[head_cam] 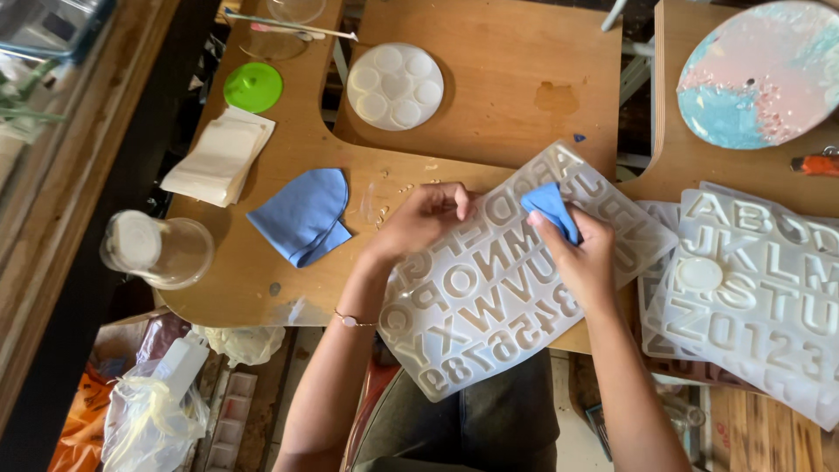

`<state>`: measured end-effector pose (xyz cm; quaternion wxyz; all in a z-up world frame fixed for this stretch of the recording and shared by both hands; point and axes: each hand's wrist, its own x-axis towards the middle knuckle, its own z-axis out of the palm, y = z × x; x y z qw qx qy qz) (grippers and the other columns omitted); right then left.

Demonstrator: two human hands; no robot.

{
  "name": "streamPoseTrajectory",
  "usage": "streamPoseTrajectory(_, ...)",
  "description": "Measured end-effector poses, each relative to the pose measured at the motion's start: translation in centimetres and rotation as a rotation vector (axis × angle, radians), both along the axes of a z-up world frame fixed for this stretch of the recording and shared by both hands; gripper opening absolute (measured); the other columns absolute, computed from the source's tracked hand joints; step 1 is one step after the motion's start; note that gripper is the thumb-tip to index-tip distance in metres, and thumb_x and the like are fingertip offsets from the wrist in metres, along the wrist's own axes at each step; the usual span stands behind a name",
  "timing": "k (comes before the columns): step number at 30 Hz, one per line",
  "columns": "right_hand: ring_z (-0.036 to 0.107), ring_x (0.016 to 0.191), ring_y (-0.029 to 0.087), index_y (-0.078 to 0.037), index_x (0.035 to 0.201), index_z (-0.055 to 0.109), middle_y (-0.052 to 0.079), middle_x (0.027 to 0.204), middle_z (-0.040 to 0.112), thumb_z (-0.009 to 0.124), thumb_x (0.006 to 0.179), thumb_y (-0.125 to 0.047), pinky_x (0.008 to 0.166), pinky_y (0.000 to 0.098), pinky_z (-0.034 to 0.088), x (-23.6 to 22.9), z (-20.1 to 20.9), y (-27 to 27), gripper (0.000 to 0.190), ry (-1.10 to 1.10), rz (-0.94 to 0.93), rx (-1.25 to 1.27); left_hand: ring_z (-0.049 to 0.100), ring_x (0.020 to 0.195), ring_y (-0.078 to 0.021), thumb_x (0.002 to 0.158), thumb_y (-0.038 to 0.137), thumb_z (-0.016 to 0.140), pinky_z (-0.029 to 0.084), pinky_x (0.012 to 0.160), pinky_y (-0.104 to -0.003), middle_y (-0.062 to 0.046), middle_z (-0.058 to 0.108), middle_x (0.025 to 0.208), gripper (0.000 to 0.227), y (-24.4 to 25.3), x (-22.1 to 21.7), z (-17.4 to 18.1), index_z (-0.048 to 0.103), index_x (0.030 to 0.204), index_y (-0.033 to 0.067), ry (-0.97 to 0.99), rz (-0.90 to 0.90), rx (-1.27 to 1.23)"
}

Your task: The person wipes the surface of a white silicone mold containing raised letters and numbers using a blue cloth. They systematically rub each character cavity and the surrounding surface, then flip the mold over to clean the reverse side. The person continues wiping the mold's surface throughout the clip.

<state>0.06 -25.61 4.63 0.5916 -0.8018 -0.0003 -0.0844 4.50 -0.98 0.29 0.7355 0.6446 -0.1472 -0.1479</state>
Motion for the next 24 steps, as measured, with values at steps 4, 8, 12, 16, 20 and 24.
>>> streamPoseTrajectory(4, 0.039, 0.053, -0.001, -0.013, 0.079, 0.074, -0.005, 0.054, 0.048, 0.079, 0.096, -0.013, 0.046, 0.0151, 0.034, 2.5, -2.1, -0.2, 0.017, -0.065, 0.082, -0.058, 0.069, 0.091, -0.0137, 0.089, -0.001, 0.072, 0.056, 0.083, -0.026, -0.013, 0.073, 0.106, 0.036, -0.3, 0.5, 1.2, 0.054, 0.12, 0.0011, 0.173, -0.025, -0.14)
streamPoseTrajectory(8, 0.037, 0.056, -0.002, -0.013, 0.082, 0.075, -0.006, 0.055, 0.046, 0.078, 0.097, -0.015, 0.047, 0.0164, 0.033, 2.1, -0.1, 1.5, 0.016, -0.06, 0.105, -0.043, 0.07, 0.094, -0.0135, 0.091, 0.017, 0.078, 0.06, 0.083, -0.029, -0.012, 0.077, 0.104, 0.035, -0.9, 0.6, 4.2, 0.071, 0.124, 0.0064, 0.21, -0.011, 0.014)
streamPoseTrajectory(12, 0.05, 0.062, 0.007, -0.008, 0.085, 0.074, 0.002, 0.063, 0.054, 0.072, 0.101, -0.006, 0.058, 0.0215, 0.041, 2.2, 0.4, 1.7, 0.016, -0.173, 0.176, -0.107, 0.066, 0.078, -0.0081, 0.094, 0.02, 0.071, 0.055, 0.073, -0.022, -0.006, 0.077, 0.086, 0.024, -1.3, 0.8, 3.8, 0.077, 0.115, 0.0095, 0.194, 0.019, 0.077)
streamPoseTrajectory(16, 0.056, 0.063, 0.017, -0.004, 0.088, 0.075, 0.009, 0.07, 0.058, 0.071, 0.102, -0.001, 0.062, 0.0284, 0.045, 2.8, 0.0, 1.6, 0.015, -0.287, 0.24, -0.2, 0.065, 0.079, -0.0099, 0.095, 0.02, 0.07, 0.054, 0.08, -0.024, -0.005, 0.077, 0.089, 0.024, -2.0, 1.5, 2.0, 0.078, 0.114, 0.0086, 0.155, 0.043, 0.062)
streamPoseTrajectory(20, 0.059, 0.066, 0.019, -0.005, 0.086, 0.074, 0.011, 0.07, 0.052, 0.072, 0.101, -0.001, 0.064, 0.0302, 0.046, 2.7, -0.6, 1.3, 0.016, -0.331, 0.236, -0.278, 0.066, 0.087, -0.0109, 0.097, 0.015, 0.067, 0.053, 0.089, -0.027, -0.004, 0.077, 0.096, 0.023, -2.2, 1.9, 0.7, 0.076, 0.117, 0.0071, 0.111, 0.024, 0.017)
streamPoseTrajectory(24, 0.064, 0.08, 0.036, -0.008, 0.107, 0.077, 0.012, 0.089, 0.056, 0.069, 0.1, 0.002, 0.072, 0.0395, 0.053, 2.8, -1.2, 0.9, 0.015, -0.526, 0.255, -0.548, 0.064, 0.086, -0.0085, 0.098, 0.011, 0.066, 0.053, 0.086, -0.025, -0.002, 0.075, 0.094, 0.021, -2.4, 1.8, 0.5, 0.074, 0.117, 0.0044, 0.055, 0.015, -0.041)
